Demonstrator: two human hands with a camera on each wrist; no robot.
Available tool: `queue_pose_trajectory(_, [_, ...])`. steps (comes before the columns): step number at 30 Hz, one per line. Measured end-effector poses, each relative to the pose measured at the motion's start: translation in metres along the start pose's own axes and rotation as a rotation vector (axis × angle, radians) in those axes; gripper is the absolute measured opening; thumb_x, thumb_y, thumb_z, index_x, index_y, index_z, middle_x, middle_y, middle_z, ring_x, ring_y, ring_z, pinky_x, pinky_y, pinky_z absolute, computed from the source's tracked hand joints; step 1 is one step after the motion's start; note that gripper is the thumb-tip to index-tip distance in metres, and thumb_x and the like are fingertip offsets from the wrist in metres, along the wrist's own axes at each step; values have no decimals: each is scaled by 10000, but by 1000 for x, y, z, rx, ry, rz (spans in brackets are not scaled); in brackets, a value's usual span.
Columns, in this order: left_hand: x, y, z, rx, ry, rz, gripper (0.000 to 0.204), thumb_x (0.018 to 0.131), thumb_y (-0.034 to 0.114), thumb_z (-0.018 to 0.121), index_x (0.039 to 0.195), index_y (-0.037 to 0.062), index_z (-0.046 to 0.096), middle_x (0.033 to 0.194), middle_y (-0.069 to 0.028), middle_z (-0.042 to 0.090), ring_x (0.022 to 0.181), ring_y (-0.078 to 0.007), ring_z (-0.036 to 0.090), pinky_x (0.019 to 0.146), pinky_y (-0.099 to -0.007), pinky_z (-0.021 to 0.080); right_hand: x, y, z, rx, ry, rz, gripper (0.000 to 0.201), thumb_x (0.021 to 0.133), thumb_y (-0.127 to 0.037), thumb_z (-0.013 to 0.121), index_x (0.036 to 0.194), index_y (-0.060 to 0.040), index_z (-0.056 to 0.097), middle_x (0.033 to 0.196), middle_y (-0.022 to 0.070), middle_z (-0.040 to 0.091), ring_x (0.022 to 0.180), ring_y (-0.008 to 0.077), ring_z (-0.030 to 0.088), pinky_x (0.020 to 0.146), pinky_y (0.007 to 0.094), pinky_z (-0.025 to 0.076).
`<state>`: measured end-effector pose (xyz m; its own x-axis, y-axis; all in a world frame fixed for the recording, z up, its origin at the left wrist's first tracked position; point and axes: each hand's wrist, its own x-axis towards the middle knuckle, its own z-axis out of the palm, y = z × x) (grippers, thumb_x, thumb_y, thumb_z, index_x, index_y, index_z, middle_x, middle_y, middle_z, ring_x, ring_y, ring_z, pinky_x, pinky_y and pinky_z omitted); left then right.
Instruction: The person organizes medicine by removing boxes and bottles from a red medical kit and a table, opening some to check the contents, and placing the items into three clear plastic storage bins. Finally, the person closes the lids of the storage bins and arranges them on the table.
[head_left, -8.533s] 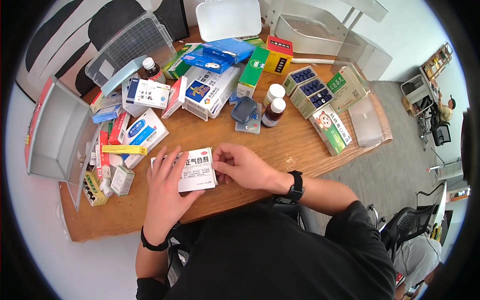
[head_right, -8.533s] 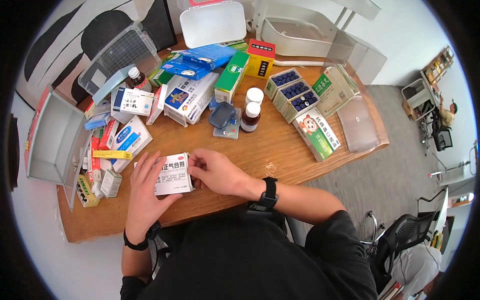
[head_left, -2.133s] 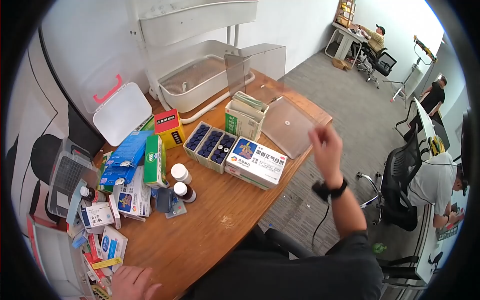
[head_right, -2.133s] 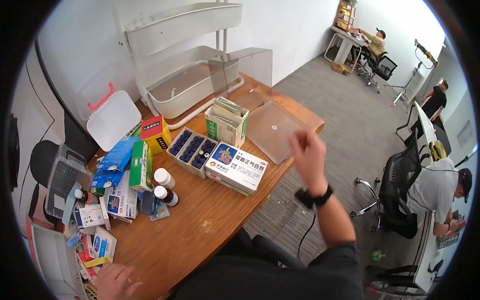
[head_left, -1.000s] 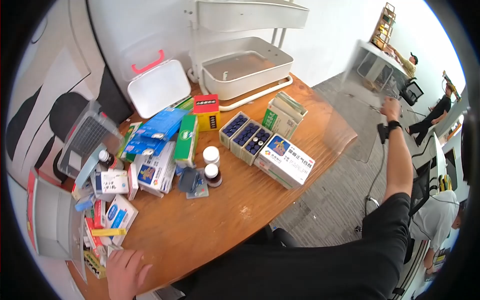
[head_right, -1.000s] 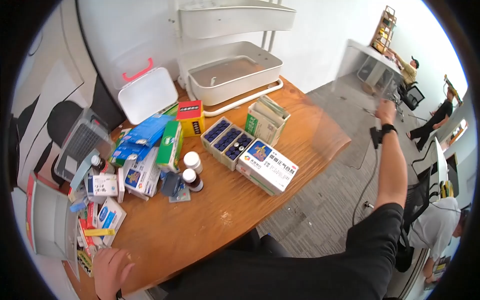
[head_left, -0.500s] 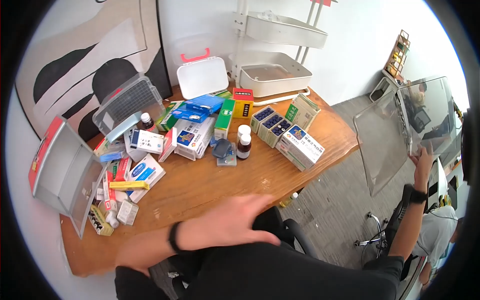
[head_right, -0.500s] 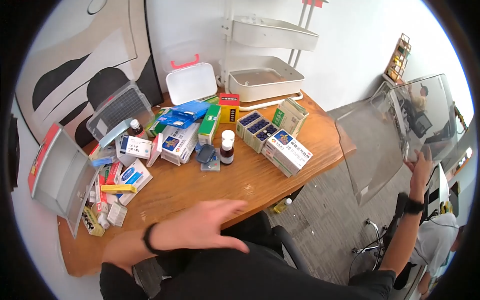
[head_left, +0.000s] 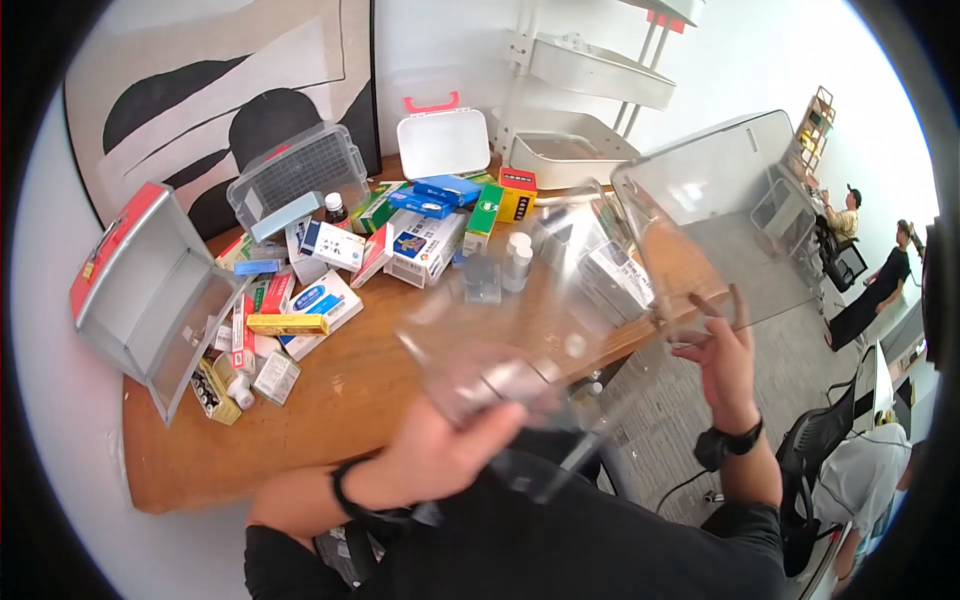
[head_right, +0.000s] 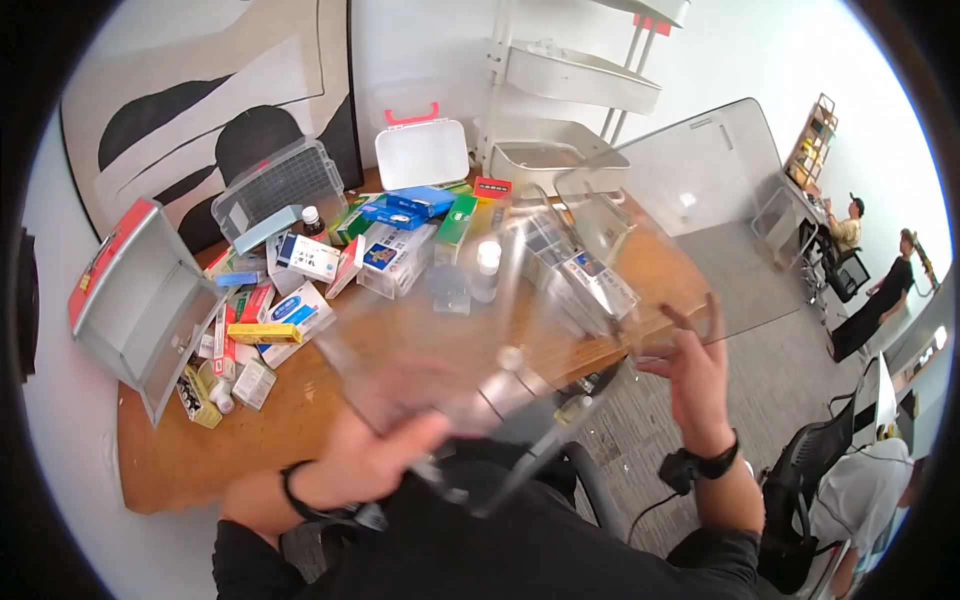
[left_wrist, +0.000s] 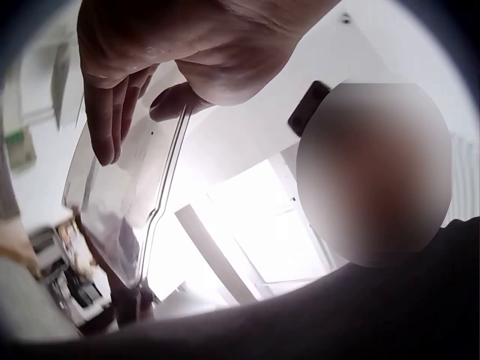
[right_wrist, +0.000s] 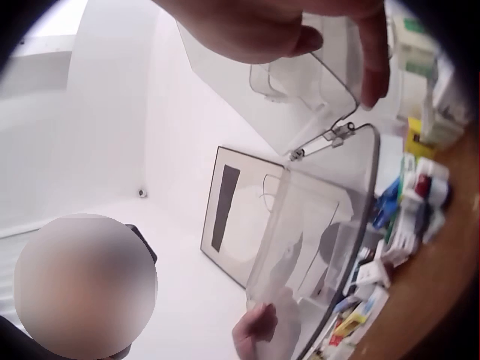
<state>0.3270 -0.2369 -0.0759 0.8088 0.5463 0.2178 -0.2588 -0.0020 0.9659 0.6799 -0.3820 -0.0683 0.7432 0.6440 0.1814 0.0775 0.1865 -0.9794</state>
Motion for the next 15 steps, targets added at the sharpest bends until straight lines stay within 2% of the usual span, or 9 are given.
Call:
queue_pose_trajectory(1, [-7, 12, -17, 106, 83, 138, 481, 1100, 53, 628, 1547, -13, 461, 1275, -149, 755, 1141, -240, 762, 1017, -399, 616, -5, 2, 17, 97, -73, 45, 785, 1093, -114, 513, 1761, -111, 101, 1562, 309, 544, 991, 395, 794, 757, 444, 692])
queue_pose_trajectory(3, [-27, 46, -41, 67, 255, 137, 424, 1094, 46, 632, 1490, -29, 501, 1269, -211, 763, 1130, -293, 784, 959, -433, 651, -15, 6, 40, 200, -141, 91, 763, 1114, -164, 533, 1753, -91, 122, 1561, 306, 546, 1056, 431, 787, 802, 462, 690])
queue_pose_trajectory(5, [-50, 78, -58, 181, 432, 128, 389, 1088, 102, 660, 1434, -28, 537, 1206, -272, 780, 1071, -345, 809, 917, -454, 670, -22, 14, 56, 334, -230, 7, 753, 1145, -304, 557, 1733, -43, 164, 1562, 303, 548, 1200, 481, 735, 880, 479, 671])
queue_pose_trajectory(6, [-57, 92, -63, 287, 544, 137, 439, 1072, 184, 693, 1430, -23, 546, 1129, -243, 795, 975, -319, 808, 851, -417, 661, -24, 19, 58, 329, -233, -17, 813, 1139, -435, 572, 1720, -13, 192, 1572, 300, 542, 1294, 481, 689, 920, 483, 653])
queue_pose_trajectory(7, [-62, 105, -69, 395, 654, 146, 496, 1057, 267, 725, 1427, -18, 555, 1053, -215, 811, 879, -293, 807, 785, -381, 653, -27, 26, 60, 339, -230, -12, 813, 1139, -435, 572, 1720, -13, 192, 1572, 300, 542, 1294, 481, 689, 920, 483, 653])
queue_pose_trajectory(10, [-80, 146, -98, 539, 733, 180, 512, 1069, 298, 721, 1440, -13, 551, 998, -183, 812, 845, -248, 804, 769, -342, 643, -40, 38, 74, 374, -424, -107, 993, 1034, -575, 714, 1707, -30, 228, 1581, 270, 513, 1299, 466, 688, 963, 475, 630])
queue_pose_trajectory(11, [-82, 160, -106, 649, 771, 191, 524, 1073, 317, 719, 1449, -8, 550, 973, -166, 809, 824, -228, 801, 748, -325, 638, -41, 42, 76, 379, -429, -100, 993, 1034, -575, 714, 1707, -30, 228, 1581, 270, 513, 1299, 466, 688, 963, 475, 630])
queue_pose_trajectory(14, [-94, 206, -136, 833, 748, 137, 547, 1081, 351, 713, 1465, -2, 546, 931, -138, 802, 794, -199, 796, 708, -298, 630, -43, 54, 84, 255, -777, 220, 1166, 899, -531, 906, 1706, -44, 221, 1563, 269, 522, 1261, 437, 714, 952, 458, 631])
queue_pose_trajectory(15, [-94, 218, -143, 896, 681, 75, 558, 1085, 367, 707, 1472, -1, 545, 914, -128, 798, 784, -189, 794, 689, -288, 627, -44, 59, 85, 286, -894, 334, 1017, 978, -317, 877, 1703, -32, 224, 1565, 215, 534, 1333, 302, 655, 1049, 430, 578])
